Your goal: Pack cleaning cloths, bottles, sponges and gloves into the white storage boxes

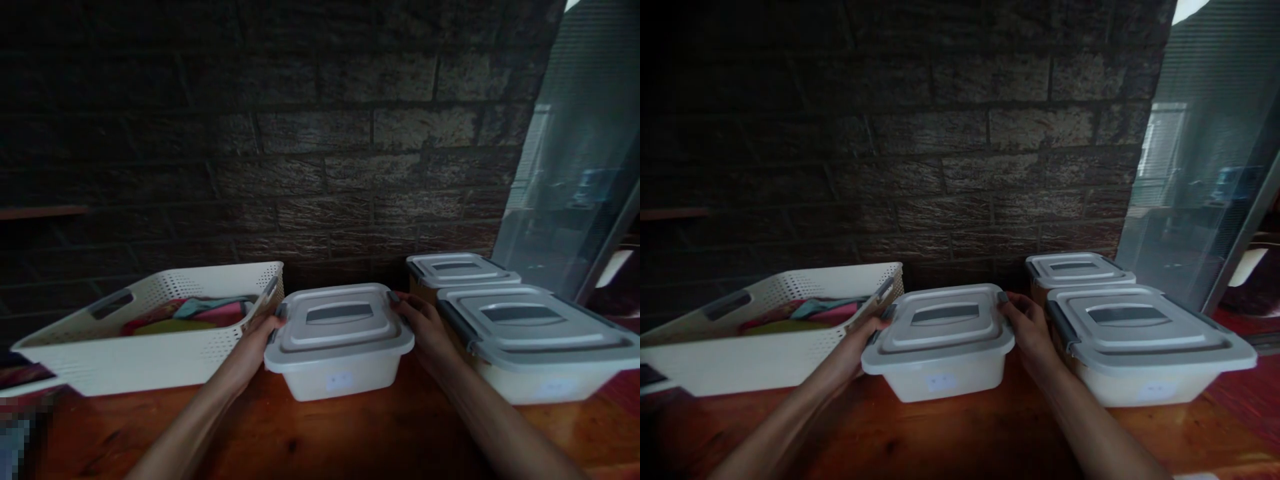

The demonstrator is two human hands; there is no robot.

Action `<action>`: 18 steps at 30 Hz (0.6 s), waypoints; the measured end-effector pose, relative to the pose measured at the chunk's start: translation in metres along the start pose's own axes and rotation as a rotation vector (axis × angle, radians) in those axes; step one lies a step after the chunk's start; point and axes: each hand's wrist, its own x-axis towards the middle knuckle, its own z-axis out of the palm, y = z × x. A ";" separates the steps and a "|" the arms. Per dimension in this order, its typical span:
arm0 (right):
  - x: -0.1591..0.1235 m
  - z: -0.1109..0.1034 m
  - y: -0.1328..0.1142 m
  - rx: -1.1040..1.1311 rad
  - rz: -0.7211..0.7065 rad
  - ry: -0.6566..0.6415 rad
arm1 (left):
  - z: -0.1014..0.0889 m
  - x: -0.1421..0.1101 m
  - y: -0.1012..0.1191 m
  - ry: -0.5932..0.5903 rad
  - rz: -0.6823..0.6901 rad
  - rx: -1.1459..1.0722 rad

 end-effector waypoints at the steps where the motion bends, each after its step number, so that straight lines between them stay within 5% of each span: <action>1: -0.005 0.000 0.000 -0.001 0.003 -0.006 | -0.003 -0.008 0.002 -0.021 -0.072 0.025; 9: -0.046 -0.020 0.003 -0.006 0.024 -0.052 | -0.003 -0.064 0.013 -0.033 -0.316 -0.188; 18: -0.061 -0.031 0.008 0.019 0.022 -0.065 | -0.003 -0.078 -0.003 0.009 -0.184 -0.218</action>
